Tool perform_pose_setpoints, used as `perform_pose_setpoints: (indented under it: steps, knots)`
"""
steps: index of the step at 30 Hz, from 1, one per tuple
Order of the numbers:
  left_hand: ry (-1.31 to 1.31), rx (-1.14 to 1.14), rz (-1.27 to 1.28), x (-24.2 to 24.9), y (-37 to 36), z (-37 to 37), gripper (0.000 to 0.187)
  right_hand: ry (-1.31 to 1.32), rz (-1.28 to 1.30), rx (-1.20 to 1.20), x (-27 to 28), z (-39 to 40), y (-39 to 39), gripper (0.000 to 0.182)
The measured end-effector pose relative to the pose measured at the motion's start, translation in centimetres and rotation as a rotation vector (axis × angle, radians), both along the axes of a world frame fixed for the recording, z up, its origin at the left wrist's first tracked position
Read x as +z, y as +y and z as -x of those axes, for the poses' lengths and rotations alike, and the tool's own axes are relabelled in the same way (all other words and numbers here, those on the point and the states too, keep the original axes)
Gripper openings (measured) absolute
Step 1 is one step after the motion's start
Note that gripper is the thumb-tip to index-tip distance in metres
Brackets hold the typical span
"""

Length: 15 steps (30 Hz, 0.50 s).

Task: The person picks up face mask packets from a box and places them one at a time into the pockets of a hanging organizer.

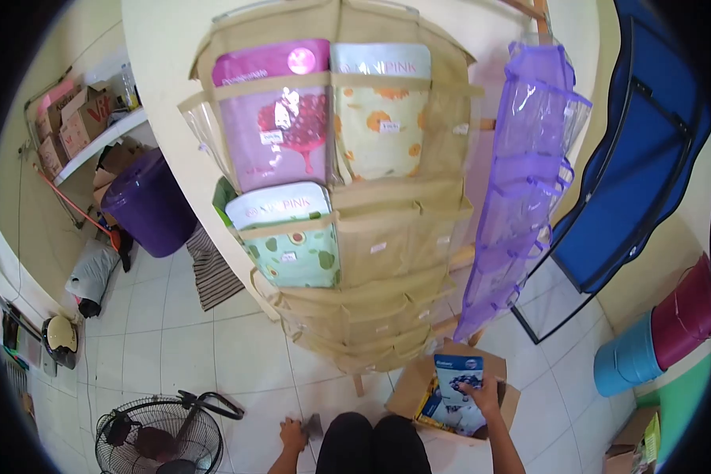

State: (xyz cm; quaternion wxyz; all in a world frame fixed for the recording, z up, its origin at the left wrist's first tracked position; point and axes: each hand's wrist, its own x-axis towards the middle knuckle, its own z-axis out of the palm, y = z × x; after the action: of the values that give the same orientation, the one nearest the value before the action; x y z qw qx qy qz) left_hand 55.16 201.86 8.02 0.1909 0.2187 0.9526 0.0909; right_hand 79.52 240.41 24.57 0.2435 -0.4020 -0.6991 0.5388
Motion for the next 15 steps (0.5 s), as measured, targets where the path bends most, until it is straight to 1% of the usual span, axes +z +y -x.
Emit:
perform_pose_setpoints:
  steps: [1,2,3,4,5,6,7,8,9,10,11,12,13,14,15]
  knots:
    - [-0.067,0.011,0.109,-0.9,-0.4,-0.1,0.039,0.015,-0.016,0.004,2.9,1.2,0.2,0.025]
    - [-0.217,0.04,0.244,-2.4,-0.4,0.2,0.043,0.156,0.065,-0.01,6.1,2.5,0.3,0.025]
    - [-0.305,0.009,0.304,-3.8,-0.8,0.4,0.058,0.294,0.15,-0.022,8.8,3.7,0.7,0.025]
    - [-0.294,0.012,0.292,-3.3,-0.3,1.0,0.058,0.334,0.12,0.004,11.3,4.8,1.4,0.03]
    - [-0.382,-0.048,0.411,-3.0,0.2,1.4,0.064,0.369,0.088,0.026,14.3,6.0,2.2,0.029]
    - [-0.472,-0.111,0.53,-2.3,1.3,1.9,0.07,0.324,0.05,0.032,17.9,7.2,2.7,0.028]
    - [-0.444,-0.158,0.473,-1.4,2.6,2.7,0.071,0.555,0.013,0.105,21.2,9.0,2.8,0.028]
    - [-0.392,-0.253,0.3,-0.5,4.1,3.9,0.067,0.633,-0.036,0.188,24.4,10.7,3.1,0.028]
    - [-0.336,-0.346,0.13,2.4,6.3,5.9,0.064,0.712,-0.082,0.27,27.2,12.5,3.5,0.028]
    - [-0.297,-0.53,-0.061,8.9,9.5,7.2,0.054,0.759,-0.09,0.296,29.6,14.6,3.6,0.028]
    - [-0.304,-0.613,-0.403,18.5,12.1,7.1,0.044,0.803,-0.095,0.321,31.7,16.6,3.6,0.029]
    - [-0.317,-0.553,-0.601,29.0,14.3,6.1,0.032,0.817,-0.112,0.359,33.0,18.8,3.9,0.028]
    - [-0.259,-0.604,-0.798,37.2,15.8,5.9,0.021,0.828,-0.124,0.396,33.5,20.9,4.2,0.026]
    - [0.024,-0.524,-1.05,42.1,16.9,5.2,0.016,0.807,-0.104,0.437,34.1,22.5,4.2,0.026]
    - [0.279,-0.441,-1.095,46.1,18.3,5.4,0.015,0.786,-0.086,0.481,34.3,23.9,4.2,0.026]
